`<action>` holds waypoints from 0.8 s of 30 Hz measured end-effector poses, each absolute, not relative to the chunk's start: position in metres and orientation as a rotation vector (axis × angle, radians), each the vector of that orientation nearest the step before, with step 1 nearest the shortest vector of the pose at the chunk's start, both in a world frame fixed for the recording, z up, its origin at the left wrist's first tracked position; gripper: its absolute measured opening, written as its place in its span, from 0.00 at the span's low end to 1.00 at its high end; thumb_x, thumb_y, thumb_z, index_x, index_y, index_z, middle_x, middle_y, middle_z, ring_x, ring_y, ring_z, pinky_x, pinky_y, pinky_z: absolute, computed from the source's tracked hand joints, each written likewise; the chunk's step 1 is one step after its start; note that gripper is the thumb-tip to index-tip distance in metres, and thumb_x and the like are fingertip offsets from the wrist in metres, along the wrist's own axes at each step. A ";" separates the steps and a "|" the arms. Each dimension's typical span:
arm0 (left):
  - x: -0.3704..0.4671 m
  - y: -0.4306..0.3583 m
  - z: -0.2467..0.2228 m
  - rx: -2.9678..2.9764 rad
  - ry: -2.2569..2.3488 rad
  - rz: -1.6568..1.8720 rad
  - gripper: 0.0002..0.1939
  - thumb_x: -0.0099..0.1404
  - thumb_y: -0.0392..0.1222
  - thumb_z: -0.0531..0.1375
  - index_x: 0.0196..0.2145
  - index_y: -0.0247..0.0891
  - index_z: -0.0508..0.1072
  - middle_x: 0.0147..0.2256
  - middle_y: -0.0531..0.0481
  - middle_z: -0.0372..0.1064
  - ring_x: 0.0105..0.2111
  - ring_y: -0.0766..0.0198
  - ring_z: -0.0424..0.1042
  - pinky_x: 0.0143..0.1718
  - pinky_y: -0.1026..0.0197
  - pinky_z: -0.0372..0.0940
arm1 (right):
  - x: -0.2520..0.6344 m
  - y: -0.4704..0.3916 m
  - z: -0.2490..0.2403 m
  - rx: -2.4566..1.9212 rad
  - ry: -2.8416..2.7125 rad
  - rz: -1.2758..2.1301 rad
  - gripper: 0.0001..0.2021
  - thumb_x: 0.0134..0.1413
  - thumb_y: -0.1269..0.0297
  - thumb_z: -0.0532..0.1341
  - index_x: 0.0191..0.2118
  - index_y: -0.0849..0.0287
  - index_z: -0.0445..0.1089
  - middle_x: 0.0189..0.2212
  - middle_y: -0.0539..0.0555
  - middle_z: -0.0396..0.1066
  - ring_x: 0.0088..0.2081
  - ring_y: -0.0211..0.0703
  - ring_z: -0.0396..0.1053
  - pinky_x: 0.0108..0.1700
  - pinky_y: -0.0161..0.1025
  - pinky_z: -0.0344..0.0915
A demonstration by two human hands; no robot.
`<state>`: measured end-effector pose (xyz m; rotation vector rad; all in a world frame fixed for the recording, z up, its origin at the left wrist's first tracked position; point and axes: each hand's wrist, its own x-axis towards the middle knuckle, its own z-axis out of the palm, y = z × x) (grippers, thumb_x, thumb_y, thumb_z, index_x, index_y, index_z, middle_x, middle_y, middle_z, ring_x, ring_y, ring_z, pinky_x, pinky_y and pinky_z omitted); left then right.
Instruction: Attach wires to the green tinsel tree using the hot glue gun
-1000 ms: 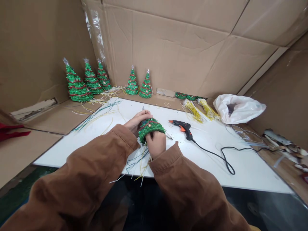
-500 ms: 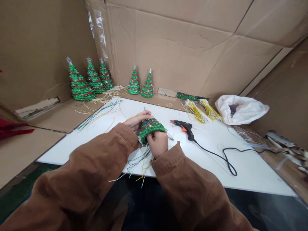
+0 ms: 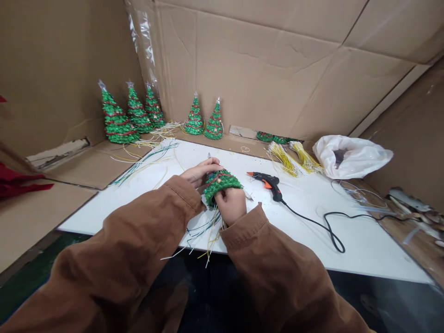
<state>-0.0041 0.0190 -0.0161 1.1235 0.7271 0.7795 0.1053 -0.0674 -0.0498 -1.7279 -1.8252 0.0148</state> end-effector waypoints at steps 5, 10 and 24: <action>-0.003 0.017 -0.016 1.099 0.737 0.807 0.17 0.45 0.36 0.67 0.30 0.37 0.63 0.23 0.58 0.64 0.20 0.73 0.62 0.20 0.70 0.55 | 0.109 -0.067 -0.052 -1.687 -1.826 0.007 0.13 0.50 0.69 0.56 0.18 0.62 0.70 0.16 0.53 0.69 0.19 0.37 0.61 0.26 0.36 0.47; -0.002 0.015 -0.019 1.058 0.759 0.823 0.17 0.46 0.35 0.67 0.30 0.37 0.63 0.22 0.58 0.62 0.20 0.72 0.63 0.21 0.69 0.56 | 0.113 -0.065 -0.054 -1.645 -1.879 0.011 0.12 0.49 0.69 0.56 0.19 0.62 0.70 0.16 0.53 0.69 0.19 0.37 0.61 0.26 0.35 0.49; 0.002 0.007 -0.020 1.037 0.747 0.868 0.18 0.45 0.36 0.67 0.31 0.39 0.61 0.23 0.59 0.62 0.20 0.72 0.61 0.21 0.68 0.54 | 0.126 -0.064 -0.056 -1.542 -1.995 0.052 0.10 0.49 0.69 0.57 0.21 0.62 0.69 0.18 0.52 0.70 0.21 0.36 0.63 0.27 0.34 0.51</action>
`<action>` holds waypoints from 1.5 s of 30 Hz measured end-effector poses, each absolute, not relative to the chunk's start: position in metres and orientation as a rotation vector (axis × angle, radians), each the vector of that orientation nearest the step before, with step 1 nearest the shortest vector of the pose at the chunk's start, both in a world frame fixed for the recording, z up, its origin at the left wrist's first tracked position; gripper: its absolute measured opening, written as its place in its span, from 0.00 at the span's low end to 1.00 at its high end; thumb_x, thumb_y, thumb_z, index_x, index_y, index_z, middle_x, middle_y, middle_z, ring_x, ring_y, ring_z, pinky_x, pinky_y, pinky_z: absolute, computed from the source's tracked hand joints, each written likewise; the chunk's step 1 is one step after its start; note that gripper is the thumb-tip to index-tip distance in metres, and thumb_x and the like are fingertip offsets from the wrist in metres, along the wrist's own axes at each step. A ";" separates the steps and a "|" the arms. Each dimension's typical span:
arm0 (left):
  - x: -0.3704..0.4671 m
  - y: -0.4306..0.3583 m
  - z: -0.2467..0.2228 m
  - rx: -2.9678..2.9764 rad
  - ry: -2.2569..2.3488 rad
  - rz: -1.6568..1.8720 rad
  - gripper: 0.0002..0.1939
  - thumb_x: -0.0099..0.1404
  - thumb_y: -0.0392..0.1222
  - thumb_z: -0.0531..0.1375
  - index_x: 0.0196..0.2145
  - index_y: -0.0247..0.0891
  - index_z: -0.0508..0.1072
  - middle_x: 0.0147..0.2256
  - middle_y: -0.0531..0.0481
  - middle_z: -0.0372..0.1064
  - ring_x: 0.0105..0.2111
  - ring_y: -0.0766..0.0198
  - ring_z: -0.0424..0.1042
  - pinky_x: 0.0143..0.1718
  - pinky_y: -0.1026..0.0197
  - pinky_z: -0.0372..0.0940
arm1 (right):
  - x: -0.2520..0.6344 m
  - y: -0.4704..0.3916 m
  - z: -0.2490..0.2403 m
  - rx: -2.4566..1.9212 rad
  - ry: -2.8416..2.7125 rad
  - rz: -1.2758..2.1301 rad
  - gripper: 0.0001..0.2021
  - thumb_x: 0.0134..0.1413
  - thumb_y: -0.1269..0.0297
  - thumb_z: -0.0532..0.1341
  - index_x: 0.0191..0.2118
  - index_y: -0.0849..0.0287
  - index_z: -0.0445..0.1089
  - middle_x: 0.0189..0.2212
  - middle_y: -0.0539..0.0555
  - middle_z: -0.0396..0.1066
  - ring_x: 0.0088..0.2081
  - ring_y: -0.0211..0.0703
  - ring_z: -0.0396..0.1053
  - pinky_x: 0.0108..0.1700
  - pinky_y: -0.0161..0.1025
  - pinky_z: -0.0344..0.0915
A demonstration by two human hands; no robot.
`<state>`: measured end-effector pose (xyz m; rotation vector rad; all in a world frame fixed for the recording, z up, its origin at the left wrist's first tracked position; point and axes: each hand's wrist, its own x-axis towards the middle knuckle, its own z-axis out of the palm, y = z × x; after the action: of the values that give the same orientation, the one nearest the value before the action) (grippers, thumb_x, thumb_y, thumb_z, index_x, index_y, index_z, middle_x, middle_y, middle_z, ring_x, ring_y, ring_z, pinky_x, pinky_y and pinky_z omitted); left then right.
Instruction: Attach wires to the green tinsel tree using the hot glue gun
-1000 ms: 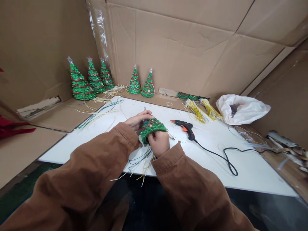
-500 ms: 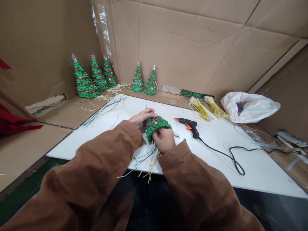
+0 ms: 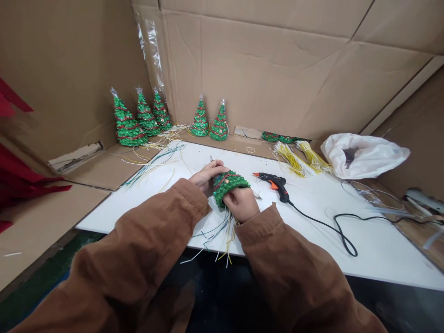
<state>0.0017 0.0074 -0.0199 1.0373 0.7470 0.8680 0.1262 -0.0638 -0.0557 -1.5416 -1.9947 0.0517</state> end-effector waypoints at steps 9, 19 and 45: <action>-0.010 -0.018 -0.010 1.176 0.840 0.877 0.15 0.50 0.41 0.66 0.33 0.39 0.65 0.29 0.56 0.65 0.25 0.71 0.63 0.25 0.67 0.54 | 0.135 -0.095 -0.051 -1.591 -1.683 0.457 0.10 0.53 0.67 0.52 0.23 0.59 0.63 0.18 0.52 0.68 0.22 0.39 0.65 0.27 0.35 0.56; -0.033 -0.040 -0.015 1.221 1.059 0.768 0.23 0.51 0.47 0.67 0.43 0.44 0.64 0.36 0.52 0.67 0.35 0.63 0.67 0.37 0.61 0.60 | 0.117 -0.103 -0.054 -1.223 -0.794 1.268 0.14 0.42 0.53 0.60 0.21 0.58 0.60 0.13 0.41 0.51 0.17 0.29 0.46 0.19 0.30 0.44; -0.044 -0.084 -0.004 2.043 1.338 1.030 0.22 0.57 0.36 0.60 0.46 0.62 0.71 0.47 0.58 0.72 0.48 0.52 0.70 0.57 0.43 0.57 | 0.114 -0.140 -0.064 -1.507 -0.798 1.361 0.21 0.46 0.42 0.60 0.30 0.55 0.77 0.28 0.55 0.74 0.32 0.45 0.69 0.34 0.38 0.66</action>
<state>-0.0440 -0.0836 -0.0044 2.0425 1.3377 1.0305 0.1145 -0.1395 -0.0641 -1.5066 -0.7984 1.3614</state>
